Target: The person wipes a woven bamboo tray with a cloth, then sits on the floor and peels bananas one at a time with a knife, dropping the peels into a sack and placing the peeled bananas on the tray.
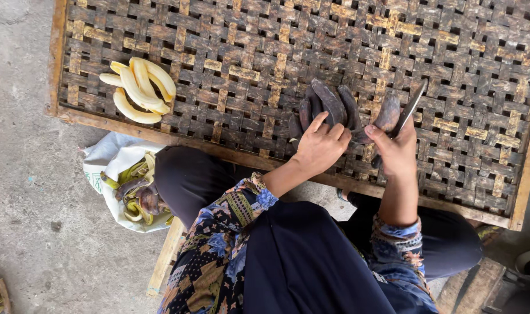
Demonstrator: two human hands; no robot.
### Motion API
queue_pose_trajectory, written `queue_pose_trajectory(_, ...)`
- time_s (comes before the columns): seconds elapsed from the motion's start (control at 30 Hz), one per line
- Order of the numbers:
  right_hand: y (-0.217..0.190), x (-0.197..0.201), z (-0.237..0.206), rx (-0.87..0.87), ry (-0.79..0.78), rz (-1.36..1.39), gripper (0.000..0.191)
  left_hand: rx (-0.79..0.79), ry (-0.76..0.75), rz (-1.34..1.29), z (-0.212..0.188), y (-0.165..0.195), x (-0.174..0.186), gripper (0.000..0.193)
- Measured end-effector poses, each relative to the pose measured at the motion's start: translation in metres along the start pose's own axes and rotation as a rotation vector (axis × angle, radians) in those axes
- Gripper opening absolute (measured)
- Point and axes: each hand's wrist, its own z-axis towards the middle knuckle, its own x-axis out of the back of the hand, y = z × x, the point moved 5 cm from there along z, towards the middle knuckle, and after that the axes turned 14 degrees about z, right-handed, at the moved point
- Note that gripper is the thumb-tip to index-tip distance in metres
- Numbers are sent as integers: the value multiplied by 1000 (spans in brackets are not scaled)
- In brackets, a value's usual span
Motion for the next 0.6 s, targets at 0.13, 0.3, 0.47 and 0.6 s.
queue_pose_trajectory(0.13,3,-31,-42,331,64,-6,54,58,-42,-33,5,-9,-4,8)
queue_pose_trajectory(0.3,34,-12,-68,277,569,455,66,74,-71,-63,7,-12,0,16)
queue_pose_trajectory(0.47,-14,22,-39,120,231,814,52,150,-103,-297,9,-21,22,53)
queue_pose_trajectory(0.6,-55,-32,-32,-76,-165,495,66,419,-293,-1071,5,-50,29,61)
